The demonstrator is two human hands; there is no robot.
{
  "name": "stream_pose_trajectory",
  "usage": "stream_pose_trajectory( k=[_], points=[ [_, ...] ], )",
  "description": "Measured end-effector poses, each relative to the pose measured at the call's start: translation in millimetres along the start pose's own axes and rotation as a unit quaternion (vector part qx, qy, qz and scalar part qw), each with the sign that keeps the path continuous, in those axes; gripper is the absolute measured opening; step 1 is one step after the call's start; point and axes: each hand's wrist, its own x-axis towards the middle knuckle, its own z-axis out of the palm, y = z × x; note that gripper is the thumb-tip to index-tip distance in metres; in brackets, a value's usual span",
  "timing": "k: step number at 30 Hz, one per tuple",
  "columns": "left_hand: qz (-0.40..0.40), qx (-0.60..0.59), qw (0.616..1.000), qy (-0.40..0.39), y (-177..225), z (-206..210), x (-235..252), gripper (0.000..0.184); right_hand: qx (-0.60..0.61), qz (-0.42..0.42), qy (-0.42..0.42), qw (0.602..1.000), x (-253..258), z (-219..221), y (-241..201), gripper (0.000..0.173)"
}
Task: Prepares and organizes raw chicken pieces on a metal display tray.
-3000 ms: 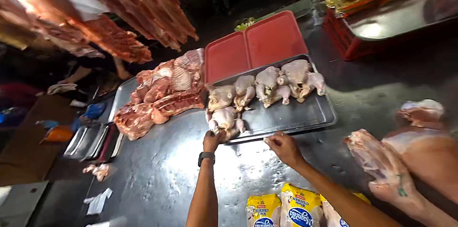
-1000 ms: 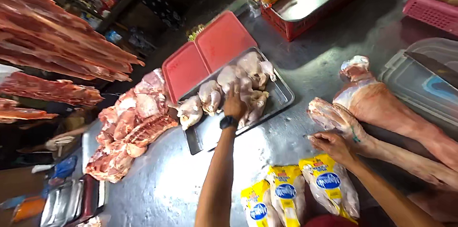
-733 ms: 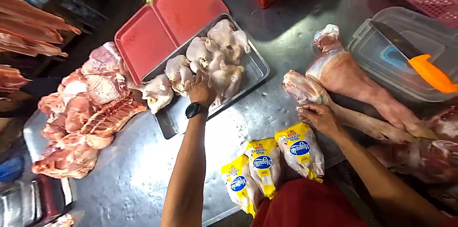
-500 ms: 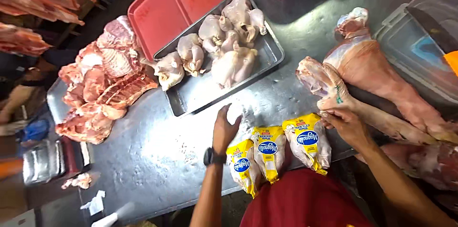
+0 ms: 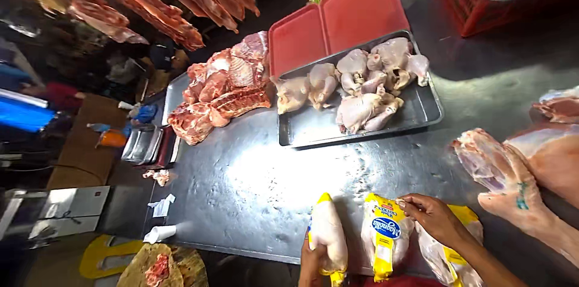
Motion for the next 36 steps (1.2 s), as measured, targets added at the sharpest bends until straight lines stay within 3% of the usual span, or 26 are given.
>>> stream_pose_trajectory(
  k=[2, 4, 7, 10, 15, 18, 22, 25, 26, 28, 30, 31, 33, 36],
  points=[
    [-0.022, -0.089, 0.996, 0.015, 36.3, -5.3, 10.2, 0.052, -0.043, -0.017, -0.009, 0.999, -0.6, 2.4, 2.0, 0.025],
    [0.028, -0.063, 0.997, 0.021, 84.3, -8.3, 35.7, 0.047, -0.069, -0.032, -0.024, 0.997, -3.7, 7.2, 7.4, 0.027],
    [0.131, 0.092, 0.987, 0.007, 180.2, -4.3, 89.5, 0.059, -0.088, -0.027, -0.054, 0.994, -8.3, 13.4, 15.8, 0.027],
    [0.188, 0.298, 0.936, 0.011, 258.3, 8.5, 161.6, 0.073, -0.101, -0.025, -0.067, 0.992, -8.3, 15.7, 20.3, 0.026],
    [0.159, 0.501, 0.850, 0.045, 291.8, 48.7, 248.5, 0.050, -0.081, -0.008, -0.045, 0.996, -14.5, 7.8, 15.8, 0.027],
    [0.151, 0.561, 0.812, 0.056, 278.9, 65.5, 259.1, 0.049, -0.050, 0.002, -0.004, 0.999, -24.7, 0.3, 22.0, 0.027],
    [0.206, 0.483, 0.846, 0.093, 249.8, 52.0, 247.0, 0.056, -0.025, 0.000, 0.051, 0.998, -36.3, -0.4, 34.3, 0.024],
    [0.278, 0.416, 0.859, 0.109, 205.7, 47.4, 191.1, 0.067, -0.055, 0.015, 0.018, 0.998, -32.8, -0.6, 31.7, 0.025],
    [0.265, 0.407, 0.870, 0.085, 183.3, 52.9, 159.2, 0.065, -0.074, 0.029, -0.012, 0.997, -28.2, -2.4, 28.0, 0.027],
    [0.156, 0.393, 0.906, -0.039, 132.4, 73.1, 82.3, 0.069, -0.100, 0.066, -0.068, 0.990, -16.6, -6.8, 18.9, 0.028],
    [0.050, 0.366, 0.910, -0.190, 76.1, 96.7, 17.5, 0.103, -0.117, 0.095, -0.093, 0.984, -5.5, -9.2, 13.3, 0.028],
    [0.039, 0.381, 0.897, -0.221, 47.9, 109.4, -4.2, 0.124, -0.123, 0.100, -0.093, 0.983, -0.8, -9.4, 12.0, 0.028],
    [0.092, 0.456, 0.865, -0.186, 1.7, 129.3, -20.7, 0.145, -0.136, 0.102, -0.088, 0.982, 5.6, -8.6, 9.5, 0.027],
    [0.104, 0.390, 0.900, -0.164, -11.5, 124.4, -13.9, 0.135, -0.132, 0.090, -0.071, 0.985, 9.9, -4.2, 8.6, 0.026]
  ],
)
